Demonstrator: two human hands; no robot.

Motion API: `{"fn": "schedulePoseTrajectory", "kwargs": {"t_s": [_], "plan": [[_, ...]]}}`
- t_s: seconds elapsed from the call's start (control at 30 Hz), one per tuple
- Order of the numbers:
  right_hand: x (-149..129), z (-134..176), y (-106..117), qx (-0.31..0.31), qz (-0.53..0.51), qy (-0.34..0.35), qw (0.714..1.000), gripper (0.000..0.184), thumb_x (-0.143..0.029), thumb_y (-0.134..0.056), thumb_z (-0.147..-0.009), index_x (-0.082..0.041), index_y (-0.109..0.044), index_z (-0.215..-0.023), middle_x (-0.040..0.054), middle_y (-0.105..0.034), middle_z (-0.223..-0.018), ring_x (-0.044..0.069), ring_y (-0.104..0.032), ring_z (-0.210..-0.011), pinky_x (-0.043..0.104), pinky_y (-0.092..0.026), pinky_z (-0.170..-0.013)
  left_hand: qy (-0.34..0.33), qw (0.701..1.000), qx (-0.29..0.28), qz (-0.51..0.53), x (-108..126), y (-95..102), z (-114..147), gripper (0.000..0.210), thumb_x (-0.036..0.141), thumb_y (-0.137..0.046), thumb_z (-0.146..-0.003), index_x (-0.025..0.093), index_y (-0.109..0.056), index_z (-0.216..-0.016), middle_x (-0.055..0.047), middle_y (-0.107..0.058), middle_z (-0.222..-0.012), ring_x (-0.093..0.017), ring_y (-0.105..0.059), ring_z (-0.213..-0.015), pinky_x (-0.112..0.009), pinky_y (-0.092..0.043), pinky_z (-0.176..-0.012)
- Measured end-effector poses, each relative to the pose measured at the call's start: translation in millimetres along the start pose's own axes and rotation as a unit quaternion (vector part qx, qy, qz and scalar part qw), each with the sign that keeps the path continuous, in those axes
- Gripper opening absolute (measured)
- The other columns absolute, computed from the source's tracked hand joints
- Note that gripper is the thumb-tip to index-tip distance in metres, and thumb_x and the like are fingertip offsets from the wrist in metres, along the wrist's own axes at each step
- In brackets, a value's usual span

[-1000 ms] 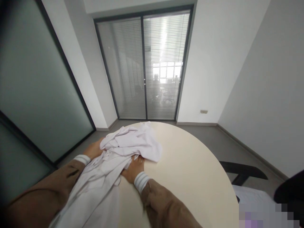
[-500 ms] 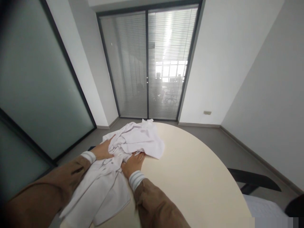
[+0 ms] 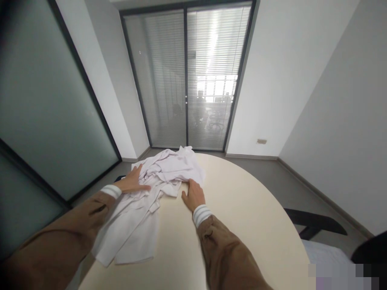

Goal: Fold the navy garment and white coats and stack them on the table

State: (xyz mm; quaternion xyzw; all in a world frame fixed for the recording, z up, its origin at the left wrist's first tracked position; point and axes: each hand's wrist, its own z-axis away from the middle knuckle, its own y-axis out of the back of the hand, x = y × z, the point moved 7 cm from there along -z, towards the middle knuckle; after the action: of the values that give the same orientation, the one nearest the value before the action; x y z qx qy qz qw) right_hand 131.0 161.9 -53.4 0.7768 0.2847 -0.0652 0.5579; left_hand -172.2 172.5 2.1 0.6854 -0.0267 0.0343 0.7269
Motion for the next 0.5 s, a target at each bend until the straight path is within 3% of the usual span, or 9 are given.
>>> {"fn": "schedulePoseTrajectory", "kwargs": {"t_s": [0.07,0.17,0.27,0.33,0.43,0.5], "plan": [[20,-7,7,0.007,0.030,-0.019,0.999,0.064,-0.037,-0.054,-0.087,-0.008,-0.039,-0.142,0.0176,-0.056,-0.132,0.028,-0.053,-0.117,0.038,-0.041,-0.101,0.011,1.000,-0.028,0.002,6,-8.9,21,0.139,0.076,-0.069,-0.059,0.023,0.014,-0.157,-0.022,0.008,-0.164,-0.053,-0.009,-0.145,-0.068,-0.026,-0.107],[35,-25,4,-0.023,0.077,-0.027,0.996,0.070,-0.042,-0.052,-0.090,-0.011,-0.033,-0.150,0.0168,-0.047,-0.146,0.030,-0.042,-0.133,0.040,-0.030,-0.112,-0.013,0.998,-0.048,-0.038,20,-21.6,48,0.142,0.072,-0.076,-0.053,0.027,0.008,-0.158,-0.017,0.020,-0.162,-0.055,0.005,-0.145,-0.072,-0.020,-0.108],[45,-31,-5,-0.072,0.112,-0.068,0.989,0.070,-0.046,-0.046,-0.094,-0.016,-0.029,-0.155,0.0167,-0.039,-0.154,0.034,-0.031,-0.143,0.046,-0.022,-0.116,-0.032,0.997,-0.058,-0.048,21,-25.1,59,0.122,0.051,-0.074,-0.066,0.027,0.003,-0.159,-0.016,0.013,-0.164,-0.052,-0.001,-0.146,-0.067,-0.025,-0.109],[48,-24,-8,-0.106,0.117,-0.059,0.986,0.071,-0.048,-0.044,-0.095,-0.018,-0.027,-0.156,0.0176,-0.031,-0.158,0.036,-0.027,-0.146,0.049,-0.022,-0.116,-0.051,0.995,-0.068,-0.045,18,-21.9,59,0.112,0.036,-0.069,-0.072,0.028,0.002,-0.159,-0.016,0.007,-0.165,-0.050,-0.006,-0.147,-0.064,-0.028,-0.109],[56,1,-1,-0.146,0.108,-0.006,0.983,0.065,-0.050,-0.040,-0.097,-0.017,-0.036,-0.153,0.0169,-0.028,-0.160,0.035,-0.025,-0.147,0.048,-0.023,-0.117,-0.042,0.993,-0.101,-0.050,16,-15.5,56,0.114,0.028,-0.072,-0.069,0.029,-0.002,-0.159,-0.015,0.006,-0.165,-0.051,-0.008,-0.147,-0.066,-0.028,-0.109],[66,21,13,-0.150,0.102,0.013,0.983,0.061,-0.048,-0.038,-0.098,-0.017,-0.042,-0.150,0.0143,-0.032,-0.159,0.033,-0.027,-0.147,0.046,-0.023,-0.118,-0.020,0.994,-0.086,-0.059,31,-7.7,54,0.122,0.033,-0.081,-0.062,0.024,-0.008,-0.159,-0.018,0.008,-0.164,-0.054,-0.005,-0.145,-0.068,-0.024,-0.110]]}}
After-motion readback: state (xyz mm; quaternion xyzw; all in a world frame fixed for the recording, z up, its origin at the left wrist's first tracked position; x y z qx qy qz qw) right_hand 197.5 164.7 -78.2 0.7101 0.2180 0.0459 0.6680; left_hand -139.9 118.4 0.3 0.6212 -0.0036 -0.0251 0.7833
